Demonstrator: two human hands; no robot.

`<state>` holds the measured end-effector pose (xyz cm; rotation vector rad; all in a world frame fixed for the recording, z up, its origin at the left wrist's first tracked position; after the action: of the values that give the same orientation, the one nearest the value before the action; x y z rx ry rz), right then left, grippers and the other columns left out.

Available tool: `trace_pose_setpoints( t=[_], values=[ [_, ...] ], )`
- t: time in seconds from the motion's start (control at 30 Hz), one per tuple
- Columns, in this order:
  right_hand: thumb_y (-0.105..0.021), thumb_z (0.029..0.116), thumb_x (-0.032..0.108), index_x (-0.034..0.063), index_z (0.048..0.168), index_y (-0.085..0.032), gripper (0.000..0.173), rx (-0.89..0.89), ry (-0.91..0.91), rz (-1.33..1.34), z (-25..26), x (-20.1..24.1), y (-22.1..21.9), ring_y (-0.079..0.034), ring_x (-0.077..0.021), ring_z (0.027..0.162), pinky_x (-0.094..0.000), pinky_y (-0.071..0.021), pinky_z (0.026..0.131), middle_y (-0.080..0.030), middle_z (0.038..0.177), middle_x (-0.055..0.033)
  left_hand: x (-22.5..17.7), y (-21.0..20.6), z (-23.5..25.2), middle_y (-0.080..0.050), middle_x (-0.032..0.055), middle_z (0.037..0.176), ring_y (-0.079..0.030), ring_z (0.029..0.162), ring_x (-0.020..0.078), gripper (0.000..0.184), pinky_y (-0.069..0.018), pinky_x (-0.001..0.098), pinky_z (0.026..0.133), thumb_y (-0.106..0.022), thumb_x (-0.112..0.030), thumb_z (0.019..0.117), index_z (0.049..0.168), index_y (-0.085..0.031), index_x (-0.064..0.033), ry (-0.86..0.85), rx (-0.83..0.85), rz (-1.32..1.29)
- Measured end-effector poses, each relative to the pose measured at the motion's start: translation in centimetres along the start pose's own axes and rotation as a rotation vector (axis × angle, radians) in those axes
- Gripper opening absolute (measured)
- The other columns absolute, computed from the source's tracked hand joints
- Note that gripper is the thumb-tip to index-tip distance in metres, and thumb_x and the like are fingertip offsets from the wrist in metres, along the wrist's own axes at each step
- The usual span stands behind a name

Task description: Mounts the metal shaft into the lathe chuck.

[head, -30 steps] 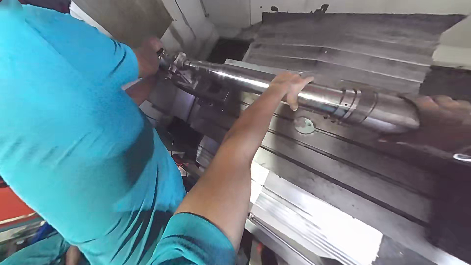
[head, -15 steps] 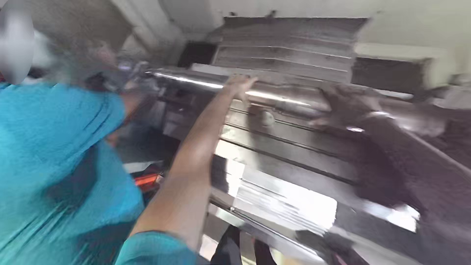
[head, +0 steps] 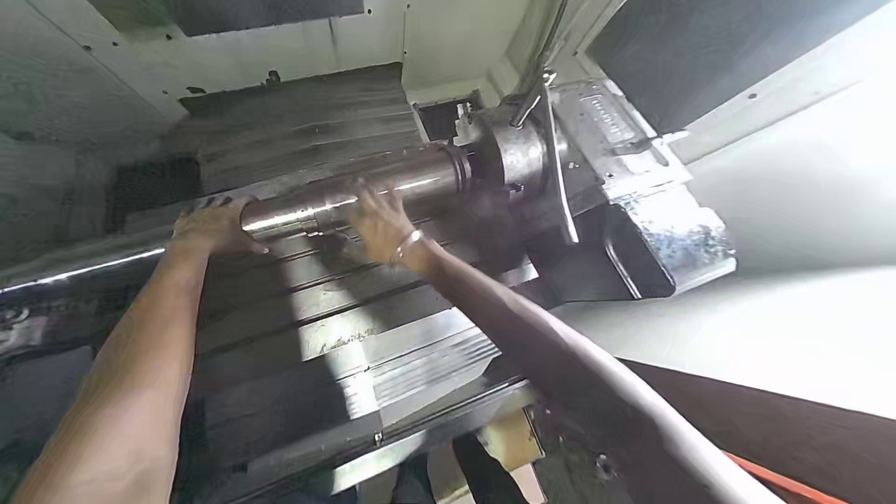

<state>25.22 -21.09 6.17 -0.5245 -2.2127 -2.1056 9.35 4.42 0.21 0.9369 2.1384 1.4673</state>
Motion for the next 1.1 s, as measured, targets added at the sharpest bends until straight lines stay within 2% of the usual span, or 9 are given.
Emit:
trace_pose_setpoints(
  t=[0.1,0.2,0.3,0.4,0.53,0.63,0.83,1.0,1.1],
  values=[
    [-0.061,0.0998,0.046,0.0275,0.123,-0.074,0.033,-0.286,0.302,0.19,-12.2,4.1,7.9,-0.048,-0.016,0.143,-0.0574,-0.0243,0.125,-0.065,0.139,0.0041,0.4,0.0,0.1,-0.043,0.0191,0.158,-0.032,0.148,0.0472,0.124,-0.0294,0.0794,0.108,-0.096,-0.065,0.0471,0.154,-0.042,-0.0329,0.063,-0.049,0.027],
    [-0.067,0.0958,0.026,0.0109,0.105,-0.077,0.021,-0.709,0.173,0.225,-22.7,-0.7,18.1,-0.066,-0.0193,0.119,-0.0504,-0.046,0.112,-0.075,0.113,-0.004,-0.3,0.1,-0.5,-0.032,0.0168,0.165,-0.014,0.156,0.045,0.136,-0.0085,0.0803,0.115,-0.096,-0.068,0.0396,0.157,-0.037,-0.0321,0.148,-0.096,0.126],
    [-0.062,0.0973,0.036,0.0143,0.129,-0.068,0.039,-0.67,-0.14,0.148,-25.3,-7.4,21.2,-0.046,-0.0226,0.143,-0.0484,-0.0393,0.118,-0.057,0.146,-0.0059,-1.9,0.4,-2.3,-0.027,0.0228,0.166,-0.009,0.157,0.0465,0.138,-0.003,0.0789,0.117,-0.098,-0.06,0.0471,0.161,-0.031,-0.0173,0.17,-0.187,0.115],
    [-0.055,0.0989,0.049,0.0231,0.135,-0.066,0.045,-0.472,-0.164,0.072,-21.9,-9.8,16.5,-0.025,-0.0272,0.155,-0.0632,-0.0221,0.123,-0.04,0.162,-0.0006,-3.4,0.1,-4.0,-0.029,0.022,0.165,-0.016,0.156,0.0442,0.125,-0.0098,0.0728,0.12,-0.094,-0.048,0.0644,0.162,-0.026,-0.0102,0.173,-0.114,0.081],
    [-0.051,0.1021,0.037,0.0144,0.111,-0.076,0.035,-0.751,-0.128,-0.01,-16.9,-7.3,13.6,-0.062,-0.0216,0.13,-0.0515,-0.0359,0.12,-0.074,0.121,-0.0018,-12.0,4.2,-7.7,-0.049,0.0252,0.151,-0.038,0.145,0.0459,0.077,-0.0281,0.0708,0.115,-0.07,-0.052,0.0919,0.149,-0.05,-0.0051,-0.028,0.05,-0.075],
    [-0.047,0.1045,0.035,0.0114,0.136,-0.063,0.043,-0.747,-0.099,0.213,-13.0,-4.7,12.4,-0.054,-0.0255,0.138,-0.0562,-0.0253,0.124,-0.068,0.133,-0.0065,-21.4,7.6,-11.5,-0.058,0.0194,0.144,-0.057,0.131,0.0369,0.059,-0.0438,0.0613,0.108,-0.047,-0.049,0.1067,0.152,-0.048,-0.0116,-0.244,0.032,-0.581],
    [-0.026,0.1048,0.061,0.0191,0.159,-0.038,0.07,-0.809,-0.038,0.817,-3.3,-4.3,13.1,-0.028,-0.021,0.155,-0.0589,-0.0084,0.127,-0.044,0.161,-0.0005,-28.1,11.7,-13.8,-0.067,-0.0005,0.087,-0.063,0.076,0.0115,0.058,-0.0546,0.0342,0.065,-0.018,-0.057,0.1072,0.107,-0.062,-0.0198,-0.064,0.017,-1.62],
    [-0.038,0.1079,0.043,0.001,0.157,-0.033,0.065,-0.794,0.122,1.345,-7.1,-8.6,14.9,-0.044,-0.0239,0.144,-0.0445,-0.0377,0.12,-0.042,0.157,-0.0194,-30.6,14.6,-12.1,-0.066,0.0084,0.093,-0.065,0.077,0.0189,0.034,-0.0567,0.0383,0.069,-0.042,-0.033,0.1103,0.129,-0.056,-0.0085,-0.071,0.039,-0.958],
    [-0.05,0.1056,0.035,0.0028,0.145,-0.051,0.051,-0.849,-0.039,1.147,-14.3,-14.0,14.9,-0.059,-0.018,0.127,-0.0385,-0.0508,0.107,-0.057,0.144,-0.0144,-32.3,15.6,-10.9,-0.069,0.0253,0.108,-0.068,0.102,0.0436,0.037,-0.0519,0.0667,0.078,-0.06,-0.037,0.0988,0.112,-0.068,-0.0029,0.041,-0.097,-0.221]
  ],
)
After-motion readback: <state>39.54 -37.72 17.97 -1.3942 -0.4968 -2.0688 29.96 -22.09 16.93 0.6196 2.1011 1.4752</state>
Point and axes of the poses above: each hand's wrist, its own z-axis towards the middle knuckle, its own y-axis out of the back of the hand, x = y × z, the point moved 7 cm from there along z, towards the middle knuckle
